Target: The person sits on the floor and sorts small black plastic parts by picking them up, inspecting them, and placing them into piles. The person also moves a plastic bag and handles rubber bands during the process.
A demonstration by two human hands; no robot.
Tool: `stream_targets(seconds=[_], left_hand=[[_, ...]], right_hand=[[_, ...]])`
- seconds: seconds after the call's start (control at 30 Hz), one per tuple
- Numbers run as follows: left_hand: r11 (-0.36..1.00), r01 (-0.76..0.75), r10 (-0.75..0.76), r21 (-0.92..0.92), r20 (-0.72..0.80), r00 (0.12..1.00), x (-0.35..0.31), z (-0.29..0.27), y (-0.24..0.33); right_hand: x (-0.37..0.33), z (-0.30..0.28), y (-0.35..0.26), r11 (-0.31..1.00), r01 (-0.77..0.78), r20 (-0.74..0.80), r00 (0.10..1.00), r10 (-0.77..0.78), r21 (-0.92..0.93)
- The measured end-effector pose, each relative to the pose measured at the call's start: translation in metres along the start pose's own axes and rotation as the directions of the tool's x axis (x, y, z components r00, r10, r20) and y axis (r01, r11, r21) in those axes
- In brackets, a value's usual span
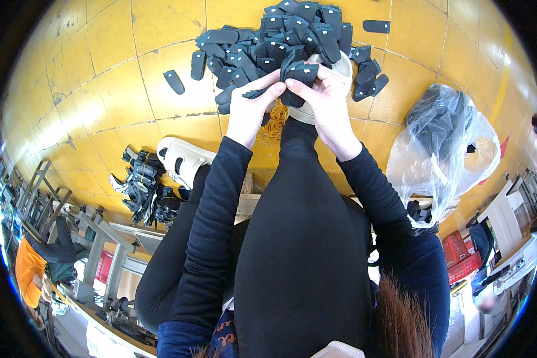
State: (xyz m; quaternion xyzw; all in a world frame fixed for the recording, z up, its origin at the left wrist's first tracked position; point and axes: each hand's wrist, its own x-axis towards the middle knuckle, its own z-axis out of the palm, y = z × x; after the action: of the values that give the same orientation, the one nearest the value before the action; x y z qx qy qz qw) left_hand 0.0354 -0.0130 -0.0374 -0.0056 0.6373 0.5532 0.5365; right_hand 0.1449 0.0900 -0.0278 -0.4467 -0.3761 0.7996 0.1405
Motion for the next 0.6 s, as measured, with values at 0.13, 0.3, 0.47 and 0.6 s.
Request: stream_targets(seconds=[0.13,0.3,0.47,0.6], left_hand=[[0.996,0.030,-0.030,-0.078,0.006,1.000,-0.002,-0.004,-0.007],[0.993,0.050,-0.051,-0.104,-0.002,0.999,-0.006,-0.007,-0.010],[0.992,0.063,-0.063,-0.107,0.005,0.998,-0.008,-0.010,-0.013],[0.988,0.060,-0.057,-0.139,0.029,0.998,-0.005,-0.009,-0.012]], right_hand=[[0.000,0.000,0.002,1.000,-0.011,0.011,1.000,0.011,-0.010],[-0.002,-0.002,0.003,0.995,-0.067,0.034,0.997,0.070,-0.079],[0.003,-0.007,0.003,0.986,-0.110,0.121,0.985,0.125,-0.122],[0.003,-0.009,0.006,0.973,-0.078,0.060,0.994,0.093,-0.218]])
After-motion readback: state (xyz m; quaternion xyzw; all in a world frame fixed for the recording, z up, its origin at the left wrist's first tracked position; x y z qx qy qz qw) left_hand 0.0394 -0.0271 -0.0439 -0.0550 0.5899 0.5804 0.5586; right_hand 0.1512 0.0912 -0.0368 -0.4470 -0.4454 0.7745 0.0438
